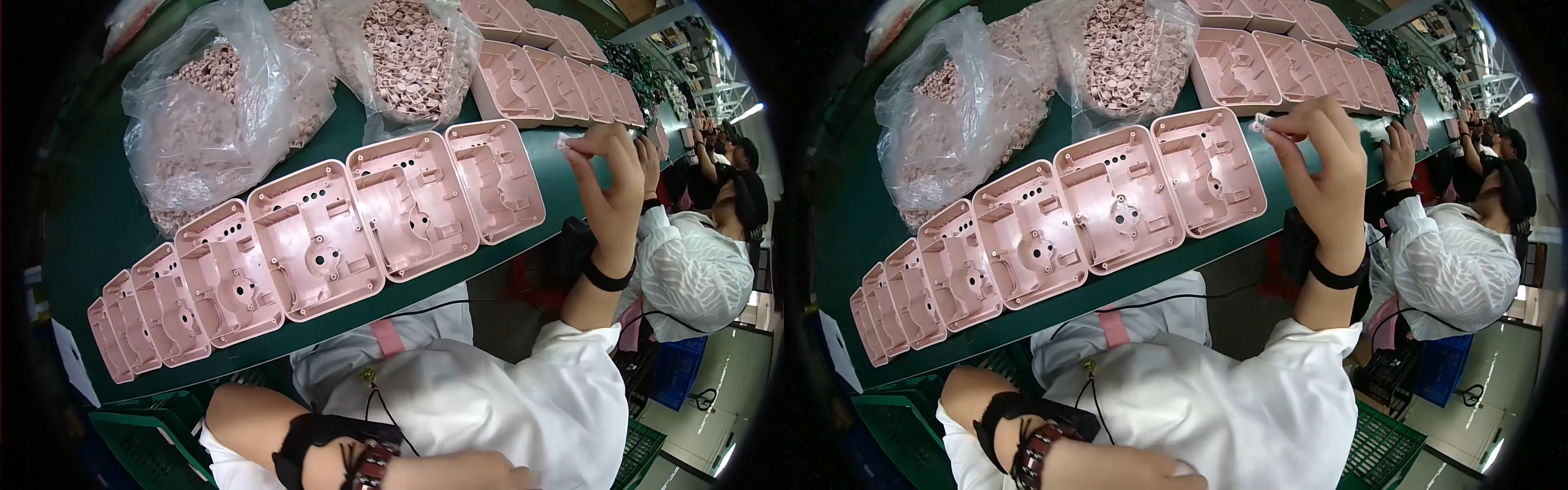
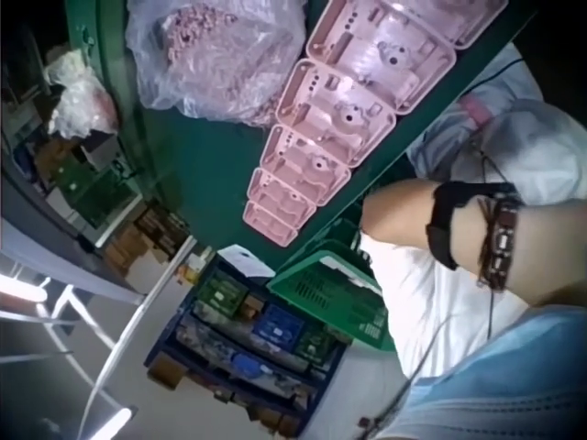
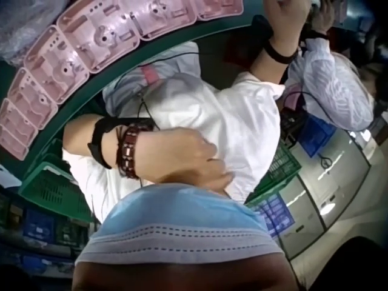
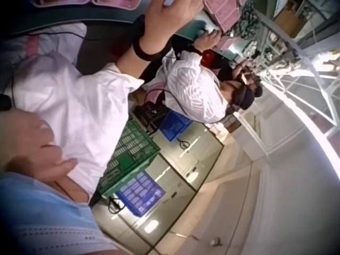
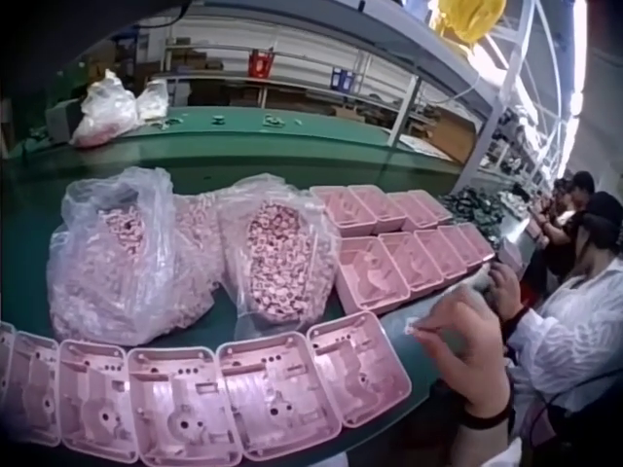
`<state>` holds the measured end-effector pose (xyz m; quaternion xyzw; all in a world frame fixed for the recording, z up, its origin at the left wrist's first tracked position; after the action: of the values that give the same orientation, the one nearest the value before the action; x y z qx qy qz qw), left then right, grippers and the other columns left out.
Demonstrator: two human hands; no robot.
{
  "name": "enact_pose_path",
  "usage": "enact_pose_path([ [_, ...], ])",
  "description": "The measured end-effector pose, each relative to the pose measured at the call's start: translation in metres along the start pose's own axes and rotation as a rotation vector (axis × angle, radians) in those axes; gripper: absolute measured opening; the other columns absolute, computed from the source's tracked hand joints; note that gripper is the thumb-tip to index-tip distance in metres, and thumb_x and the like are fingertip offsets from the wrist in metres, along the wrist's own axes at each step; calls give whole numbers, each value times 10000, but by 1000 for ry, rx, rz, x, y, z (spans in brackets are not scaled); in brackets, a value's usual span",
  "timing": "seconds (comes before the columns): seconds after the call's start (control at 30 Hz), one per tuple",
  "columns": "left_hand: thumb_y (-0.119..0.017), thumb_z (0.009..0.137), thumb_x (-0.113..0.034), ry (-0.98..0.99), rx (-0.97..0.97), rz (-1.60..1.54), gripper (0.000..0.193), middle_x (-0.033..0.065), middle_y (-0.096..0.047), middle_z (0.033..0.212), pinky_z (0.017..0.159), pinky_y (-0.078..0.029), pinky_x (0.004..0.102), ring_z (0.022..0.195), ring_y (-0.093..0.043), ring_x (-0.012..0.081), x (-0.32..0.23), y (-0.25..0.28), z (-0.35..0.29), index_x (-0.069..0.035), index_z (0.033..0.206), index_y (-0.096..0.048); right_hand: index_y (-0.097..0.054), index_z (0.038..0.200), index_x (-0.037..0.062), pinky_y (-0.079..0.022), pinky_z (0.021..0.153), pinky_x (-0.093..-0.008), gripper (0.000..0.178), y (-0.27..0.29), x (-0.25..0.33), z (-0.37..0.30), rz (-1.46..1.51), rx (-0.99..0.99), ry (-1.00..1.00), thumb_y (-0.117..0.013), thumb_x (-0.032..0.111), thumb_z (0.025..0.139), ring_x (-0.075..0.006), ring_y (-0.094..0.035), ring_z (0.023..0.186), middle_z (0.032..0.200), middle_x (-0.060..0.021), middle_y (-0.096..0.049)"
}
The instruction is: The person arranges pink plastic housings on the table, retrieves small pink components from a plastic bag, and snaps them into the housings by hand. After filling the housings, the person stacks them and places the completed units into a green plastic crate.
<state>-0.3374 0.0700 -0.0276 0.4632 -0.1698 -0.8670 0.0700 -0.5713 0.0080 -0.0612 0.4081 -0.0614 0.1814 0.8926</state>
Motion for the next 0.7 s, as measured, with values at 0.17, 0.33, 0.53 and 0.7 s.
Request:
enact_pose_path([
  [0.17, -588, 751, -169, 122, -128, 316, 248, -30, -359, 545, 353, -293, 237, 444, -427, 83, 29, 50, -30, -79, 972, -658, -572, 788, 16, -400, 641, -277, 144, -42, -30, 20, 144, 387, 17, -656, -17, 676, -193, -496, 740, 818, -69, -493],
  [0.33, -682, 774, -203, 205, -479, -177, 248, -1, -475, 514, 330, -277, 277, 364, -418, 138, 64, 62, -90, -14, 931, -653, -576, 736, 61, -391, 633, -290, 155, -69, -40, 24, 32, 519, 185, -682, 39, 625, -213, -485, 744, 811, -55, -464],
  [0.53, -636, 796, -62, 97, -293, -676, 378, 69, -478, 514, 332, -297, 297, 367, -435, 163, 59, 51, -155, 144, 1076, -487, -570, 678, 96, -370, 672, -283, 127, -88, -40, 26, 17, 649, 298, -668, 101, 598, -193, -470, 787, 841, -31, -462],
  [0.7, -614, 794, -7, 95, -327, -698, 398, 80, -485, 519, 330, -300, 285, 370, -447, 158, 62, 58, -164, 176, 1097, -431, -560, 659, 106, -368, 771, -311, 107, -90, -30, 32, -102, 668, 411, -624, 141, 581, -190, -468, 866, 896, -17, -480],
])
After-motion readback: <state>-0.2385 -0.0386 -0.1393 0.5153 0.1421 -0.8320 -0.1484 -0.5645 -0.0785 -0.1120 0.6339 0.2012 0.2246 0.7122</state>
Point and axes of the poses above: each hand's wrist, its own z-axis towards the middle knuckle, its own y-axis out of the back of the hand, x = y × z, the point moved 4 cm from there along z, towards the middle knuckle
